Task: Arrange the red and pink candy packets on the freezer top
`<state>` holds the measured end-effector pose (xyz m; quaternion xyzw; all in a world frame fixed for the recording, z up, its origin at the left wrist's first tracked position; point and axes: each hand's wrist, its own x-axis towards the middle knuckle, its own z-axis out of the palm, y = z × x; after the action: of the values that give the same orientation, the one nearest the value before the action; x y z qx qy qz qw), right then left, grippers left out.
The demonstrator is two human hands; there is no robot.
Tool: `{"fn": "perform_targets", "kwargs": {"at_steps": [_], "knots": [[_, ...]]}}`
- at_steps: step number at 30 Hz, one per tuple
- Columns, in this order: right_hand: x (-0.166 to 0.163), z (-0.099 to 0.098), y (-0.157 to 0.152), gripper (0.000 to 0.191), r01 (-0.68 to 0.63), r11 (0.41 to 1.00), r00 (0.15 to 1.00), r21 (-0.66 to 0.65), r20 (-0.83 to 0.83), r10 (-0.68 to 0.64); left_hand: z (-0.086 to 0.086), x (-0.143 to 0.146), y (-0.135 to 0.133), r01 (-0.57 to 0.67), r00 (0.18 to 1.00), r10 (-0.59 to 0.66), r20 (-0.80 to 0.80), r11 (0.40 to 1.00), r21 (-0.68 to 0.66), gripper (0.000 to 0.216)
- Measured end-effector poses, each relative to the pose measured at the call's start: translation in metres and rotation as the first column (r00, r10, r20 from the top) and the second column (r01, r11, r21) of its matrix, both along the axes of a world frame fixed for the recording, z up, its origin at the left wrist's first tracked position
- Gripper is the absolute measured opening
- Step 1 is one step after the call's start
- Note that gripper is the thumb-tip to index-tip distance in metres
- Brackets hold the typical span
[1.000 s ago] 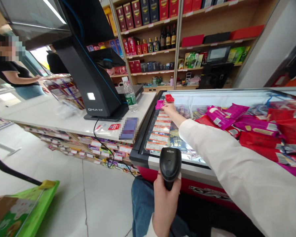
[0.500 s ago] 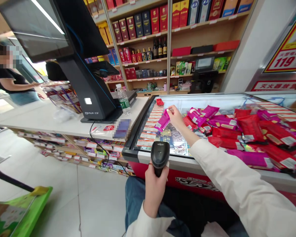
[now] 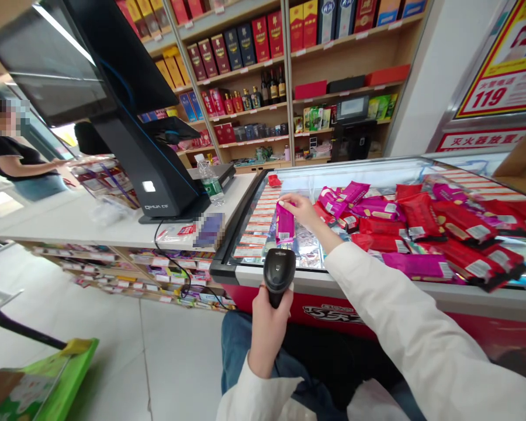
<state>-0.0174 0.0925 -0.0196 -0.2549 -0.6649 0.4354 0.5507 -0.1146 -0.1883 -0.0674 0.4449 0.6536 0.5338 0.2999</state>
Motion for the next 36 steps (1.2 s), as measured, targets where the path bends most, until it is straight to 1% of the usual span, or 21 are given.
{"fn": "perform_targets", "kwargs": {"at_steps": [3, 7, 10, 12, 13, 15, 17, 19, 21, 23, 24, 26, 28, 32, 34, 36], "knots": [[0.001, -0.001, 0.0, 0.041, -0.018, 1.0, 1.0, 0.002, -0.01, 0.018, 0.001, 0.0, 0.0, -0.003, 1.0, 0.003, 0.004, 1.0, -0.007, 0.041], [0.001, 0.0, -0.002, 0.034, 0.028, 1.0, 0.999, -0.006, 0.033, -0.028, 0.001, 0.0, 0.0, 0.0, 1.0, 0.001, 0.006, 1.0, -0.009, 0.042], [0.002, 0.002, -0.004, 0.025, 0.064, 0.998, 0.996, 0.01, 0.066, -0.065, 0.002, 0.0, -0.001, -0.003, 1.0, 0.004, 0.009, 1.0, -0.008, 0.043], [0.007, 0.007, -0.003, 0.02, 0.103, 0.994, 0.983, 0.026, 0.148, -0.106, 0.003, -0.001, -0.003, -0.006, 1.0, 0.006, 0.012, 1.0, -0.008, 0.043], [0.011, 0.01, -0.002, 0.018, 0.128, 0.991, 0.966, 0.036, 0.222, -0.133, 0.005, -0.001, -0.003, -0.01, 1.0, 0.01, 0.014, 1.0, -0.008, 0.043], [0.019, 0.021, 0.003, 0.015, 0.177, 0.982, 0.89, 0.068, 0.415, -0.19, 0.008, -0.002, -0.004, -0.014, 1.0, 0.014, 0.023, 1.0, -0.01, 0.043], [0.027, 0.033, 0.011, 0.011, 0.202, 0.972, 0.767, 0.118, 0.599, -0.232, 0.01, -0.003, -0.004, -0.018, 0.999, 0.019, 0.036, 1.0, -0.014, 0.043], [0.032, 0.044, 0.018, 0.01, 0.198, 0.967, 0.64, 0.159, 0.727, -0.25, 0.011, -0.004, -0.004, -0.025, 0.999, 0.026, 0.044, 1.0, -0.016, 0.042], [0.033, 0.052, 0.025, 0.014, 0.182, 0.965, 0.529, 0.19, 0.808, -0.259, 0.01, -0.004, -0.003, -0.028, 0.998, 0.029, 0.047, 1.0, -0.013, 0.041], [0.03, 0.057, 0.031, 0.018, 0.186, 0.955, 0.435, 0.233, 0.852, -0.292, 0.007, -0.005, -0.003, -0.02, 0.998, 0.02, 0.052, 1.0, -0.009, 0.04], [0.027, 0.058, 0.034, 0.021, 0.203, 0.945, 0.397, 0.255, 0.861, -0.317, 0.006, -0.006, -0.003, -0.015, 0.998, 0.016, 0.058, 1.0, -0.007, 0.04], [0.017, 0.06, 0.041, 0.024, 0.252, 0.923, 0.35, 0.289, 0.862, -0.366, 0.004, -0.008, -0.002, -0.012, 0.997, 0.013, 0.074, 1.0, -0.005, 0.04], [0.002, 0.062, 0.053, 0.024, 0.296, 0.911, 0.34, 0.287, 0.86, -0.381, 0.001, -0.01, -0.001, -0.013, 0.996, 0.014, 0.093, 1.0, -0.008, 0.041], [-0.034, 0.062, 0.093, 0.024, 0.383, 0.901, 0.38, 0.202, 0.855, -0.353, -0.008, -0.016, 0.003, -0.025, 0.993, 0.027, 0.111, 0.999, -0.021, 0.042], [-0.053, 0.059, 0.118, 0.032, 0.451, 0.879, 0.385, 0.154, 0.855, -0.347, -0.014, -0.02, 0.006, -0.051, 0.992, 0.054, 0.113, 0.998, -0.029, 0.04], [-0.069, 0.051, 0.142, 0.042, 0.507, 0.856, 0.388, 0.099, 0.861, -0.33, -0.021, -0.024, 0.007, -0.075, 0.99, 0.08, 0.115, 0.996, -0.054, 0.036]]}}
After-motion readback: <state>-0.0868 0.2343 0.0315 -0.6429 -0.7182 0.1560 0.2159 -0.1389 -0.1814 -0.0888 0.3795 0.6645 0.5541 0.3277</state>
